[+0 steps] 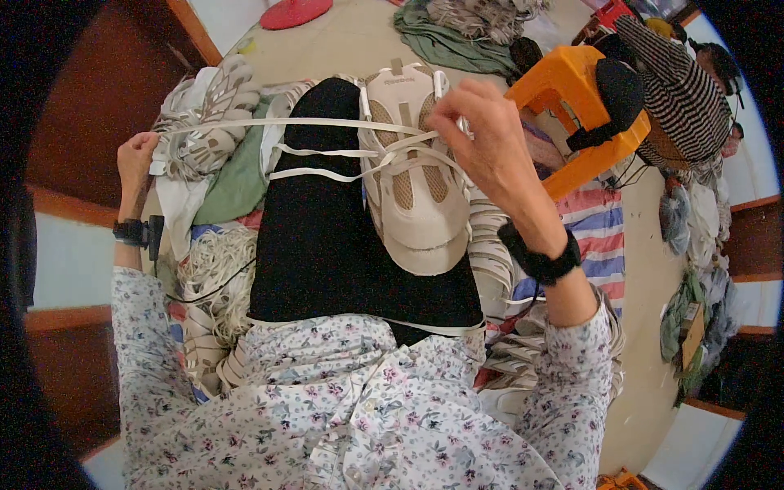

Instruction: Thread laces through the eyelets of a sneaker to prepare it for finishing.

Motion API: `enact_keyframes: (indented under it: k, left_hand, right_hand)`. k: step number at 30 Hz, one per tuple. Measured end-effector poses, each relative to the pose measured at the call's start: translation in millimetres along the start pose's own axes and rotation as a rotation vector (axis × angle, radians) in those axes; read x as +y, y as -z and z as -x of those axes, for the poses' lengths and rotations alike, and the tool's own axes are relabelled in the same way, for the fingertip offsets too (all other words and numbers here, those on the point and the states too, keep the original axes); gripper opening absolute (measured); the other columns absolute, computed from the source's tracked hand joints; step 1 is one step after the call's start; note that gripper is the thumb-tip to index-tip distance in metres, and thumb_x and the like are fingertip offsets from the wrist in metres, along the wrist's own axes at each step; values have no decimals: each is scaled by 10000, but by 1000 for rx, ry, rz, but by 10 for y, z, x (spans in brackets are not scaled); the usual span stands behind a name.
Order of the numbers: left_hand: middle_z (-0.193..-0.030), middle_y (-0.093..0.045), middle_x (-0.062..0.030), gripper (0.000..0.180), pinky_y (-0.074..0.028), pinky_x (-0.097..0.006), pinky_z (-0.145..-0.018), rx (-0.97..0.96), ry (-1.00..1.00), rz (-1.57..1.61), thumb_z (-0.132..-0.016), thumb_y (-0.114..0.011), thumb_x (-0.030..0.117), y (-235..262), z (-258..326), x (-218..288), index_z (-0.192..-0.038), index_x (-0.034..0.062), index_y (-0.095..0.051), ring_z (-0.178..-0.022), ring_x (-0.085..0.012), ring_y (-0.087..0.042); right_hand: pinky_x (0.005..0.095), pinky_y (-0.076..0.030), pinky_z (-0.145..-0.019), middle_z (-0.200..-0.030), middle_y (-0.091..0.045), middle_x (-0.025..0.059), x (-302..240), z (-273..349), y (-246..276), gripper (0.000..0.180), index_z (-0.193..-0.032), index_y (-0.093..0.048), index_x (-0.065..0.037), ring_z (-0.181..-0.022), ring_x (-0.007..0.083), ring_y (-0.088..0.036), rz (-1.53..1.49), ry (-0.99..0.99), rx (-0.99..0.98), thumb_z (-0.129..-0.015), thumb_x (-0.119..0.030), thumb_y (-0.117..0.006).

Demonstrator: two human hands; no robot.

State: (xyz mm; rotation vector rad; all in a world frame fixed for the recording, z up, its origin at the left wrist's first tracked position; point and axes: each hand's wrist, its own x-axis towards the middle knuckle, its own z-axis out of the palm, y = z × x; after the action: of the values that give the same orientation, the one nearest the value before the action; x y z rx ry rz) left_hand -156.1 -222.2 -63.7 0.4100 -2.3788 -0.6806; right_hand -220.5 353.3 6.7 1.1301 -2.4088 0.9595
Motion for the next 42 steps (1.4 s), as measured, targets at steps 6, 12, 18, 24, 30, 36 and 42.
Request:
enact_keyframes:
  k: [6, 12, 18, 24, 30, 36, 42]
  left_hand:
    - [-780, -721, -54, 259, -490, -276, -679, -19, 85, 25, -818, -717, 241, 40, 39, -100, -929, 10, -751, -699, -118, -626]
    - [-795, -722, -56, 239, -493, -280, -682, -28, 91, 36, -828, -707, 228, 117, 39, -96, -920, 12, -752, -712, -123, -637]
    - [-825, -739, -53, 261, -500, -281, -690, 16, 130, -32, -852, -693, 260, 438, -165, -179, -949, 26, -755, -720, -116, -646]
    - [-873, -741, -59, 305, -497, -274, -736, 34, 142, -185, -864, -673, 292, 825, -331, -258, -987, 25, -751, -792, -117, -652]
    - [-850, -734, -45, 316, -495, -273, -723, 30, 70, -123, -869, -671, 304, 816, -312, -281, -990, 23, -749, -773, -118, -644]
    - [-860, -736, -45, 324, -497, -278, -731, 35, 126, -208, -874, -676, 322, 1016, -425, -436, -1003, 33, -748, -783, -125, -648]
    - [-932, -744, -62, 347, -505, -302, -781, 170, 124, -319, -900, -651, 379, 1624, -714, -1081, -1040, 79, -754, -850, -168, -674]
  right_hand:
    - [397, -432, -720, -848, -589, 117, -114, 302, -142, 94, -847, -596, -2, -862, 301, -567, -35, -135, -57, -796, -13, -674]
    - [405, -425, -737, -801, -572, 128, -183, 306, -136, 92, -837, -561, -6, -786, 325, -552, 97, -41, 9, -798, 2, -645]
    - [351, -467, -686, -745, -606, 122, -168, 235, -28, 106, -832, -587, 24, -728, 248, -602, -148, -231, -73, -804, -26, -675]
    - [333, -479, -666, -752, -624, 113, -131, 298, -112, 100, -841, -629, 32, -715, 226, -607, -143, -221, -90, -818, -41, -693]
    - [365, -473, -665, -749, -598, 152, -169, 351, -162, 98, -845, -569, 44, -715, 288, -604, -64, -196, -28, -830, -4, -653]
    - [384, -476, -649, -726, -584, 172, -168, 225, -95, 113, -834, -531, 34, -696, 324, -609, -33, -142, -58, -821, 21, -642]
    - [362, -484, -638, -722, -593, 154, 1, 99, -32, 107, -858, -559, 21, -699, 284, -623, -59, -47, -44, -799, 35, -647]
